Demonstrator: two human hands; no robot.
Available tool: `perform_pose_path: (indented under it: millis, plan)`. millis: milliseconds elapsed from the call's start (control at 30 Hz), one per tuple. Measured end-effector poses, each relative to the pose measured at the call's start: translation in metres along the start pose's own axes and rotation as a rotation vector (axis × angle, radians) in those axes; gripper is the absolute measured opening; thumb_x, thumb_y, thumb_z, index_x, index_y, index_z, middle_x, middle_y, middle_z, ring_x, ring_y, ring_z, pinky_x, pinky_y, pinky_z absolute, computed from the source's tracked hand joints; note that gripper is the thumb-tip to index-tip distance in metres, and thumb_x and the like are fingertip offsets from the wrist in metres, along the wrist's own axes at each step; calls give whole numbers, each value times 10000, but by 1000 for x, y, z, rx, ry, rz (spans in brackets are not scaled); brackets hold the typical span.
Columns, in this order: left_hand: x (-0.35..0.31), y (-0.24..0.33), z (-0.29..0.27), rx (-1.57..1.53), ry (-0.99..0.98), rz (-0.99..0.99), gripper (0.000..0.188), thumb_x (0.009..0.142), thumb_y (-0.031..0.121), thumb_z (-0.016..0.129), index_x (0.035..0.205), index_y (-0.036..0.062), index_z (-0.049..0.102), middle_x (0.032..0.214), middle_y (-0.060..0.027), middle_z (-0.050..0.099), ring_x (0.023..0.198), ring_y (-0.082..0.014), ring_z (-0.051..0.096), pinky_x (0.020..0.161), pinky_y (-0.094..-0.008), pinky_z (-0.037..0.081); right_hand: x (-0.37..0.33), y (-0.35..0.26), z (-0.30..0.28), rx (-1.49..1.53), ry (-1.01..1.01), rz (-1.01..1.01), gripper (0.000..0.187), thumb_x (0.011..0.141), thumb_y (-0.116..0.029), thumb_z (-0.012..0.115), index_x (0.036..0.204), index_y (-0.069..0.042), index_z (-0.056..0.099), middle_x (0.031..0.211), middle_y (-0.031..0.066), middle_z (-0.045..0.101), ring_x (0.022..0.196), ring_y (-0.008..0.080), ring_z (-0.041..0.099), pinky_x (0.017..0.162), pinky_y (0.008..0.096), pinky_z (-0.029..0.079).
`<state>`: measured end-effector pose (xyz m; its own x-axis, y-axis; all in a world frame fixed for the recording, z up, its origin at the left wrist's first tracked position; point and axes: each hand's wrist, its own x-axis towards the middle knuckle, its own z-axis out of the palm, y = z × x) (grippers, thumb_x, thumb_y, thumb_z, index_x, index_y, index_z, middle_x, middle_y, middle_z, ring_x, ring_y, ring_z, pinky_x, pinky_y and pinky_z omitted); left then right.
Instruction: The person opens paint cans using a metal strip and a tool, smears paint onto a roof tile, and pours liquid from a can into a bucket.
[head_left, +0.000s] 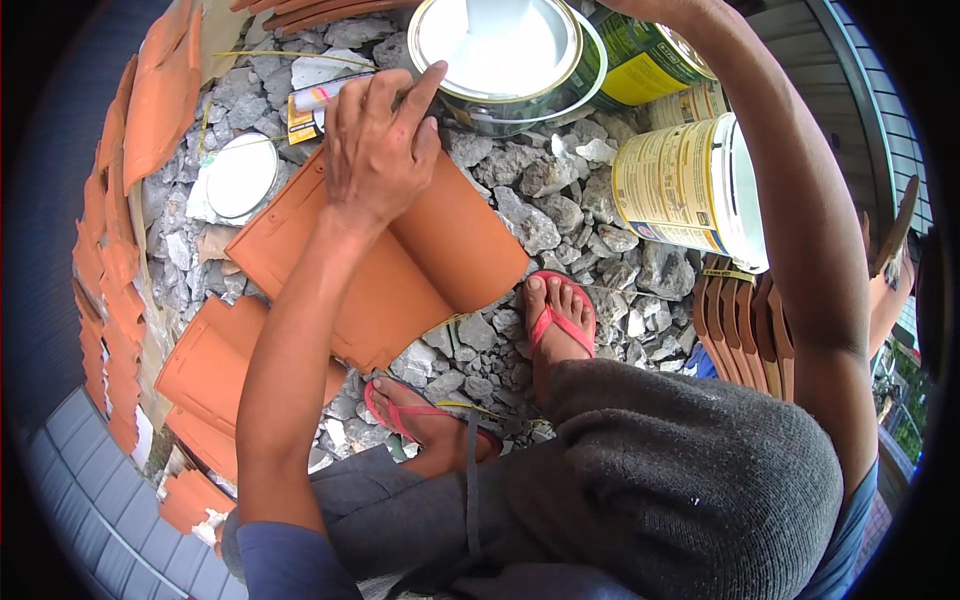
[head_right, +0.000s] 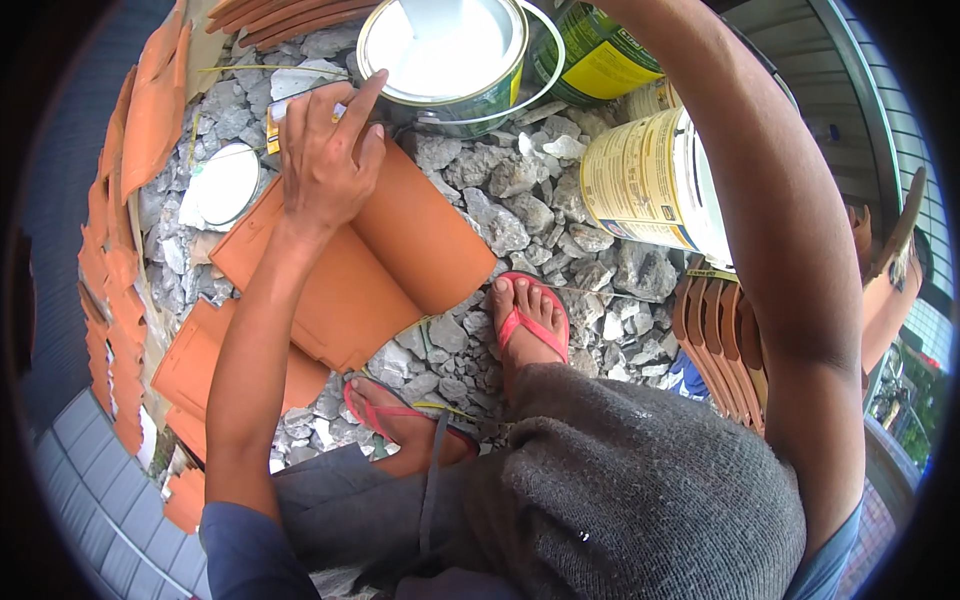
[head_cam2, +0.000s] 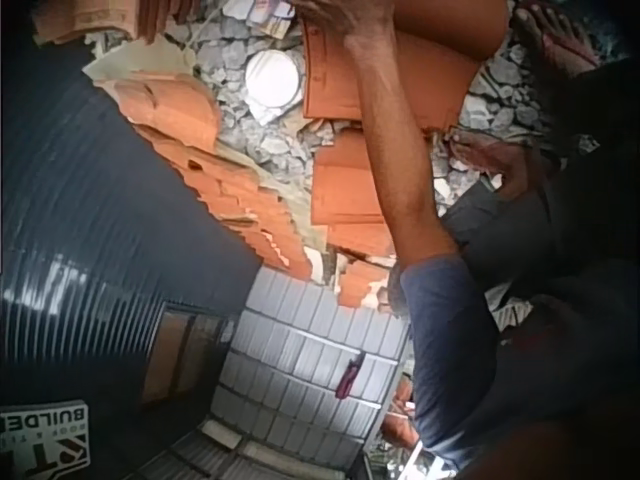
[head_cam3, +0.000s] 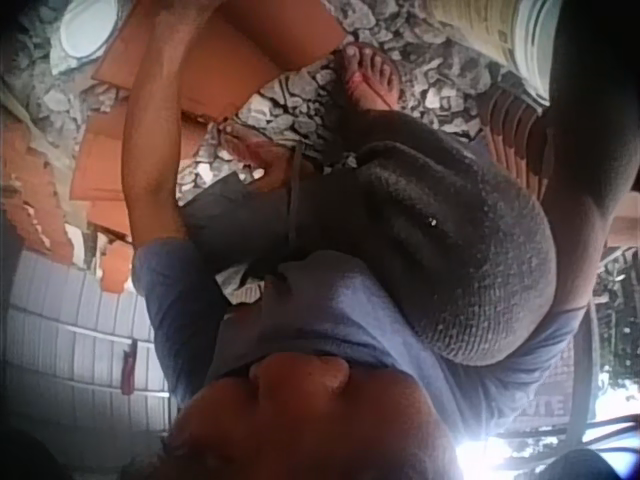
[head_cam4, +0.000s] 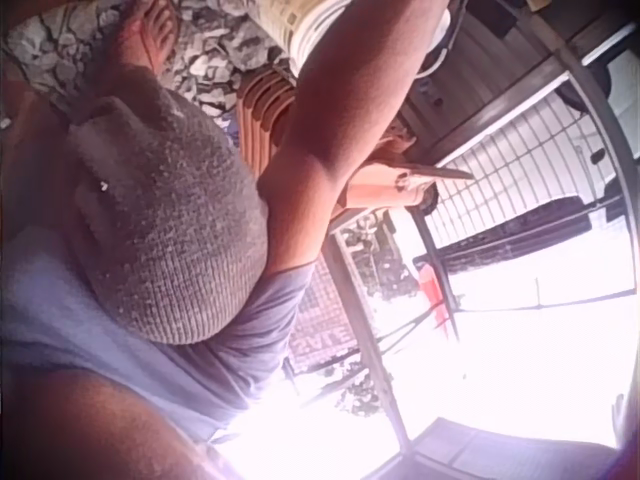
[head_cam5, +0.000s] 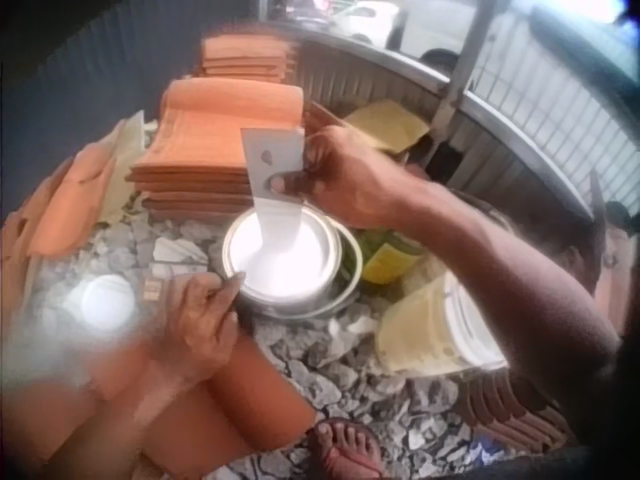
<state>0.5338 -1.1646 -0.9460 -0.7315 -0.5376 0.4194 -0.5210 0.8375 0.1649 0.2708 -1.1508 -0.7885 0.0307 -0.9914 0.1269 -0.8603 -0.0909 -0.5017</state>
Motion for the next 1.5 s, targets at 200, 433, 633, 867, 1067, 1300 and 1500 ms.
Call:
perform_pose_path:
  millis: [200, 433, 633, 867, 1067, 1300, 1500]
  plan:
    - [-5, -6, 1, -207, 79, -79, 556, 913, 115, 731, 1463, 155, 655, 1244, -89, 578, 1126, -275, 519, 1019, -426, 443, 5, 19, 7, 25, -11, 29, 229, 1031, -202, 694, 1043, -3, 808, 1104, 185, 784, 913, 261, 760, 835, 429, 632]
    - [-97, -18, -2, -16, -236, -52, 595, 937, 212, 733, 1507, 109, 598, 1344, -81, 548, 1172, -308, 520, 1068, -470, 413, 4, 39, 14, 21, 62, -181, 233, 1040, -195, 682, 1037, -1, 811, 1051, 165, 761, 908, 266, 725, 854, 448, 598]
    - [-128, -14, -4, 78, -328, 48, 658, 966, 392, 698, 1577, 213, 531, 1446, -27, 494, 1274, -300, 439, 1117, -493, 346, 9, 26, 7, -59, -2, -132, 260, 1039, -211, 690, 970, 9, 810, 988, 142, 750, 868, 234, 711, 800, 436, 577]
    - [-131, -24, 2, 113, -336, -97, 660, 1026, 483, 616, 1624, 243, 474, 1393, -55, 483, 1228, -309, 433, 1106, -493, 344, 7, 28, 10, -33, 3, -77, 260, 1041, -225, 685, 991, -3, 812, 1065, 137, 740, 895, 238, 714, 809, 415, 590]
    - [-141, -12, 3, 4, -395, -57, 718, 1009, 491, 638, 1648, 229, 439, 1336, -71, 489, 1202, -328, 436, 1087, -497, 362, 6, 41, 12, 37, 36, -163, 239, 1046, -207, 669, 1055, -10, 805, 1138, 146, 749, 951, 255, 728, 887, 412, 608]
    - [-146, 13, 8, -113, -382, -135, 701, 1003, 403, 667, 1640, 206, 452, 1301, -118, 489, 1179, -342, 443, 1046, -498, 371, 7, 31, 15, 70, 25, -168, 238, 1051, -201, 659, 1101, -10, 791, 1130, 159, 773, 975, 250, 746, 895, 420, 622]
    - [-144, 17, 6, -103, -330, -125, 789, 1000, 383, 668, 1667, 94, 359, 1333, -145, 466, 1179, -356, 443, 1051, -513, 369, 5, 24, 23, -37, -184, 3, 269, 1050, -224, 675, 1029, 19, 788, 902, 165, 791, 709, 223, 739, 614, 352, 614]
